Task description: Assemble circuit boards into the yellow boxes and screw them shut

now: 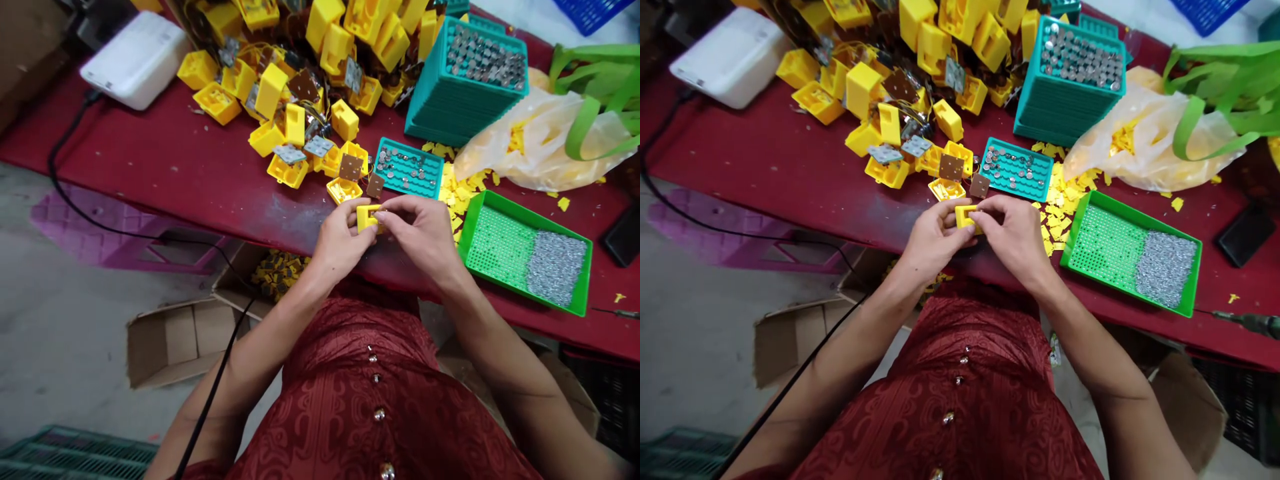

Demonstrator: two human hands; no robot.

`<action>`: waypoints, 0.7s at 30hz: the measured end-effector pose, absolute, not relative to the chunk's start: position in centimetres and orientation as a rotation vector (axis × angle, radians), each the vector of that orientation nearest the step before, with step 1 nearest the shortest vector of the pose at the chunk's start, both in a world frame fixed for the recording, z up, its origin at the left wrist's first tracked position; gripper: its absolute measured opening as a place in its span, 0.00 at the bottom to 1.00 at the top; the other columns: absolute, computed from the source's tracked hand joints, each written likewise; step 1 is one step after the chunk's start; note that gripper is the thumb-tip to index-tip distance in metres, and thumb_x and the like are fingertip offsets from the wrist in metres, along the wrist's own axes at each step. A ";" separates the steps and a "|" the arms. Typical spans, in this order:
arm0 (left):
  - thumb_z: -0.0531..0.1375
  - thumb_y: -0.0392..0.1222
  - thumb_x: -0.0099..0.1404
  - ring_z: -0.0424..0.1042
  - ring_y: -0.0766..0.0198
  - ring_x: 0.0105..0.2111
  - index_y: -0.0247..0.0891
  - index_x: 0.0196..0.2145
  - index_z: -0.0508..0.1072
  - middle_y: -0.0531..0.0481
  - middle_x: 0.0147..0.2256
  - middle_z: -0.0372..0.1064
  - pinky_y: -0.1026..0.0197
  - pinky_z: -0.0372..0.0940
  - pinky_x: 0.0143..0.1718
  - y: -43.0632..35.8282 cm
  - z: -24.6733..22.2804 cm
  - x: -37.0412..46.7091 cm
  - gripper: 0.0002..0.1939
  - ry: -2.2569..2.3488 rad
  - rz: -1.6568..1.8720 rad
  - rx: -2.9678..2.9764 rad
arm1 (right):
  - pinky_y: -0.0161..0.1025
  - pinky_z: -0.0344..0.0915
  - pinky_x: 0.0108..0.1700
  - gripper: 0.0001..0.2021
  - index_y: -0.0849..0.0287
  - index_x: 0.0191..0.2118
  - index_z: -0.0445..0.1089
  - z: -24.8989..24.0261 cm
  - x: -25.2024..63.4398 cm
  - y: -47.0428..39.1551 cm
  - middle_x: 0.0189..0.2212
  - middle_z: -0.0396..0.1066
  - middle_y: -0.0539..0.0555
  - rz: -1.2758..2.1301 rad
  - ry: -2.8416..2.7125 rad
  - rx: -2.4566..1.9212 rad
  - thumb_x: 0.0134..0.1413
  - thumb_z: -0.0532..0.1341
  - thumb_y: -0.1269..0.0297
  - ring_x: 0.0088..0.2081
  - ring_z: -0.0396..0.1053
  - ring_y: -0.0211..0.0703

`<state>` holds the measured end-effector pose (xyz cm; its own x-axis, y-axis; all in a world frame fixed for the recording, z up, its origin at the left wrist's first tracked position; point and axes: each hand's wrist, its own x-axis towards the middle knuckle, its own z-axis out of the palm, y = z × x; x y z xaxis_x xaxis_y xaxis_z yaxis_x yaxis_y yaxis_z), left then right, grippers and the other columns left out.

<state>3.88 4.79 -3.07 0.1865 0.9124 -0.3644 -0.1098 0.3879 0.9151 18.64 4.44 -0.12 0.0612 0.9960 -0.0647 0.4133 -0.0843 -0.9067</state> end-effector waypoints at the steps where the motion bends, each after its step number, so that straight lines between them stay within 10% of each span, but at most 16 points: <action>1: 0.66 0.28 0.63 0.82 0.61 0.42 0.33 0.57 0.71 0.39 0.53 0.80 0.61 0.78 0.43 4.8 -2.9 3.8 0.25 1.143 0.853 0.850 | 0.39 0.69 0.36 0.07 0.57 0.35 0.81 -0.2 18.9 4.4 0.31 0.79 0.51 1.114 -1.346 -1.539 0.53 0.69 0.60 0.29 0.71 0.38; 11: 0.65 0.28 0.60 0.81 0.61 0.42 0.29 0.59 0.71 0.36 0.54 0.79 0.65 0.75 0.36 5.7 -2.1 3.3 0.28 1.168 0.855 0.765 | 0.54 0.74 0.60 0.06 0.58 0.32 0.82 -2.9 22.0 8.2 0.36 0.81 0.54 0.484 -1.640 -1.761 0.53 0.67 0.73 0.43 0.78 0.48; 21: 0.64 0.25 0.61 0.81 0.62 0.41 0.28 0.57 0.72 0.35 0.53 0.79 0.66 0.74 0.34 6.2 -1.8 3.7 0.25 1.196 0.833 0.770 | 0.42 0.78 0.40 0.09 0.62 0.40 0.83 -4.5 23.6 9.8 0.32 0.78 0.54 0.822 -1.396 -1.733 0.56 0.65 0.72 0.30 0.74 0.38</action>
<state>3.69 6.15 -1.81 0.1581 0.8688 -0.4692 -0.1388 0.4900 0.8606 23.58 9.78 -4.46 0.1986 0.9797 -0.0252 0.4976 -0.1230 -0.8586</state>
